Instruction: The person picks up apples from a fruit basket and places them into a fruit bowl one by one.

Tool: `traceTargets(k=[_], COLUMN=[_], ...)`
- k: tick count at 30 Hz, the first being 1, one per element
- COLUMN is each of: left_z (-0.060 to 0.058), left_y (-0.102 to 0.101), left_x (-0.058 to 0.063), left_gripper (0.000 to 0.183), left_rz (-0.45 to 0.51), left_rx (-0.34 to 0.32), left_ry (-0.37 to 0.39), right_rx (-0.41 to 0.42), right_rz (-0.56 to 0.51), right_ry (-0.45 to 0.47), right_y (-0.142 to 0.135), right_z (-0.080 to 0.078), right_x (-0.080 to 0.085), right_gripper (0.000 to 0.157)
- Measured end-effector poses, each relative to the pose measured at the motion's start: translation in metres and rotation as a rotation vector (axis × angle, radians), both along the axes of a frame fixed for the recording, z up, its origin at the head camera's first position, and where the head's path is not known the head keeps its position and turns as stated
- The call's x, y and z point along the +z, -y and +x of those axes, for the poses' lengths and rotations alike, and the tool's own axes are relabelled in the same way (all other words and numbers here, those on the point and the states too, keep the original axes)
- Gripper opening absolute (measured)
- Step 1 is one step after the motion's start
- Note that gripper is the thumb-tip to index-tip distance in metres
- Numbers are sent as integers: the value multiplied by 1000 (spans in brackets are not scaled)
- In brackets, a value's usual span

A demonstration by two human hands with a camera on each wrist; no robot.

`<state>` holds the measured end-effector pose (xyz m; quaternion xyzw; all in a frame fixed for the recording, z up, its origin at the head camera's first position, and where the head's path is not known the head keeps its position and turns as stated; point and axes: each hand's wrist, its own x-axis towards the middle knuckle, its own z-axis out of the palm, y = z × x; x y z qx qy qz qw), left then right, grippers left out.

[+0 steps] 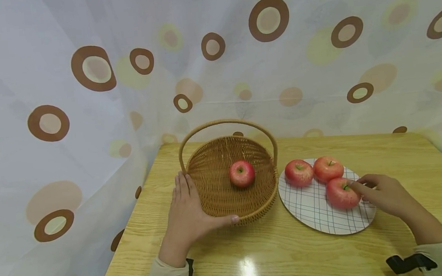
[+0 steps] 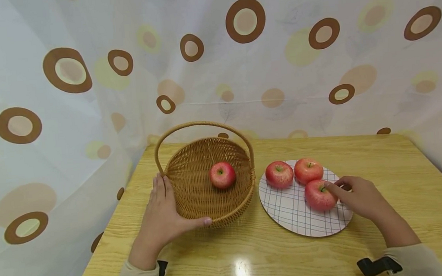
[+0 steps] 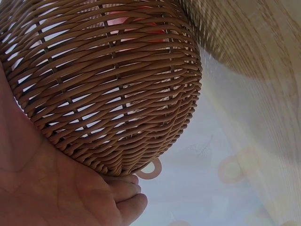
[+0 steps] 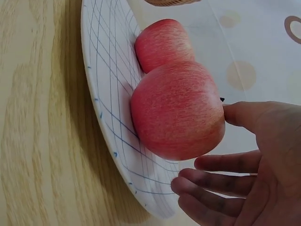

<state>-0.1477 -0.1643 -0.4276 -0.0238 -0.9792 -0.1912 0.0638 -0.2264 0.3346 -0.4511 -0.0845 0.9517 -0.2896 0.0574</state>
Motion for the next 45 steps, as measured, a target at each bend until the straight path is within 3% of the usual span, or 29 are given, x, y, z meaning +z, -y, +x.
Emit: traceTargets(k=[6, 10, 19, 29, 34, 45], left_z=[0, 0, 0, -1, 0, -1], left_y=[0, 0, -1, -1, -1, 0], left_x=[0, 0, 1, -1, -1, -1], left_gripper=[171, 171, 171, 172, 172, 172], left_rz=[-2, 4, 5, -4, -14, -2], left_rx=[-1, 0, 3, 9, 16, 16], left_ry=[-5, 1, 4, 12, 21, 25], right_rx=[-41, -56, 16, 93, 185, 295], right_rz=[9, -16, -122, -198, -232, -247], right_ry=[-78, -178, -405, -403, -471, -507], right_y=[3, 13, 49, 91, 111, 152], right_z=[-1, 3, 18, 33, 35, 33], right_x=[7, 14, 40, 58, 58, 52], right_gripper=[59, 54, 39, 38, 38, 43])
